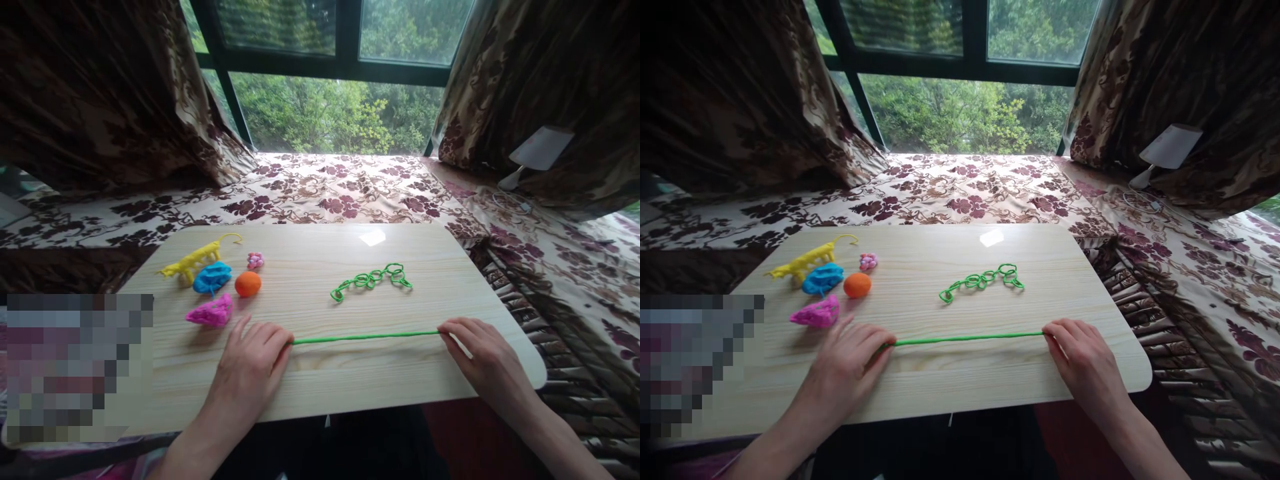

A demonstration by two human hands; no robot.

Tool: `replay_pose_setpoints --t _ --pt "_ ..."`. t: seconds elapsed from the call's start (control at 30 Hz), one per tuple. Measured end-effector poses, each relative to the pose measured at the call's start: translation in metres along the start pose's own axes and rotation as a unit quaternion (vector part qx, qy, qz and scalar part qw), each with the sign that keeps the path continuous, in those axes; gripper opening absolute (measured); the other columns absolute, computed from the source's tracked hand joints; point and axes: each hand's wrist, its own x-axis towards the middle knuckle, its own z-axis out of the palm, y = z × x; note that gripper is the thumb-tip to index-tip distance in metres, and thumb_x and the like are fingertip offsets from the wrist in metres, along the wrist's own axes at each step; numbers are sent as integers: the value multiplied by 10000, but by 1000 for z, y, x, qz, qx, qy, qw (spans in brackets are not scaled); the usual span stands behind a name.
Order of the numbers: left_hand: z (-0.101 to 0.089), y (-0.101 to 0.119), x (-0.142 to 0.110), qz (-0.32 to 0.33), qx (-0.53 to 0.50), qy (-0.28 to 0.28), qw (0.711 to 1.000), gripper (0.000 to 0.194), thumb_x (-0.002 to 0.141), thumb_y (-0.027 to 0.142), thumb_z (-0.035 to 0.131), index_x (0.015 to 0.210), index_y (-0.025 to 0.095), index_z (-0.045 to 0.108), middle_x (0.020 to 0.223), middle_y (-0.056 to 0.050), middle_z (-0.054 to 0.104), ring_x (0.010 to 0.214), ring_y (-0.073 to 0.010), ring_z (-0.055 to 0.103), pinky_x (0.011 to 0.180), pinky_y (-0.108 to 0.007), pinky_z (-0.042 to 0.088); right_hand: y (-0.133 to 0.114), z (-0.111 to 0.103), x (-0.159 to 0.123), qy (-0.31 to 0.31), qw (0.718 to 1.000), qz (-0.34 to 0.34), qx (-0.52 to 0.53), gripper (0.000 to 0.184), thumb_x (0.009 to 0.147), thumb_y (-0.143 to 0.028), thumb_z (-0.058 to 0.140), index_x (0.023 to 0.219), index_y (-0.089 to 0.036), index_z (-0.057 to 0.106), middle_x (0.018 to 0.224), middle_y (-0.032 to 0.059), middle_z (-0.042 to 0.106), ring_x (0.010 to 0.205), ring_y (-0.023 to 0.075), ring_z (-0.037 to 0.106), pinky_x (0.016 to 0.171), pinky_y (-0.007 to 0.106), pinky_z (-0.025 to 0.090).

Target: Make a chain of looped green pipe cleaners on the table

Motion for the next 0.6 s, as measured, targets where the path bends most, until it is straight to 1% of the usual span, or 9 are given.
replay_pose_setpoints --t 0.1,0.17,0.2,0.27,0.3,0.37,0.47,0.53,0.6 --pt "1 -1 -4 3 -12 -15 1000 258 847 247 401 1055 246 554 1041 -30 603 1000 -190 532 1007 -447 292 10 4 -10 -22 1000 2 -20 254 876 -267 424 1063 -195 580 1024 83 605 950 222 546 830 363 415" --pt "-1 -1 -3 -9 -9 -1 1000 357 858 273 384 1203 230 464 1225 -47 527 1148 -200 452 1039 -434 263 6 2 -8 -11 1000 9 -23 327 879 -263 405 1171 -175 522 1105 103 580 1012 233 526 863 377 412" --pt "-1 -1 -2 -15 -2 3 1000 404 864 289 371 1259 210 411 1299 -57 470 1210 -205 394 1052 -432 244 -2 1 -3 -4 1000 9 -19 353 879 -254 397 1208 -165 493 1143 108 564 1044 234 511 886 381 404" --pt "1 4 4 -20 17 -12 1000 479 875 330 350 1326 171 322 1390 -75 361 1284 -214 293 1064 -433 221 -29 -1 12 -5 1000 -14 0 379 880 -214 377 1247 -158 455 1221 104 521 1117 223 466 943 380 371" --pt "4 6 6 -18 26 -25 999 510 876 360 345 1343 161 292 1410 -81 324 1300 -218 261 1065 -435 218 -47 1 21 -18 999 -44 16 395 879 -189 365 1267 -156 432 1266 95 488 1161 209 429 982 377 338" --pt "13 11 8 -11 39 -48 998 563 869 425 344 1358 158 264 1426 -88 286 1312 -227 232 1060 -440 222 -90 7 42 -62 990 -120 50 432 881 -138 316 1309 -162 378 1354 68 401 1250 180 326 1044 375 259" --pt "23 13 -3 -9 56 -63 996 617 855 482 344 1369 156 239 1433 -96 261 1317 -238 216 1057 -449 215 -145 25 61 -139 968 -187 98 434 919 -218 275 1350 -172 308 1427 35 270 1315 166 185 1082 382 175" --pt "23 12 -18 4 61 -73 995 647 846 504 345 1378 160 212 1443 -92 232 1321 -239 203 1063 -448 195 -163 34 61 -168 960 -195 114 469 929 -312 267 1363 -134 274 1433 65 245 1325 184 147 1086 409 142" --pt "19 10 -33 31 56 -90 994 682 830 532 356 1384 172 189 1452 -79 206 1325 -234 192 1071 -434 178 -168 39 53 -193 949 -216 122 516 924 -377 273 1371 -120 249 1441 79 212 1331 193 115 1088 420 114"
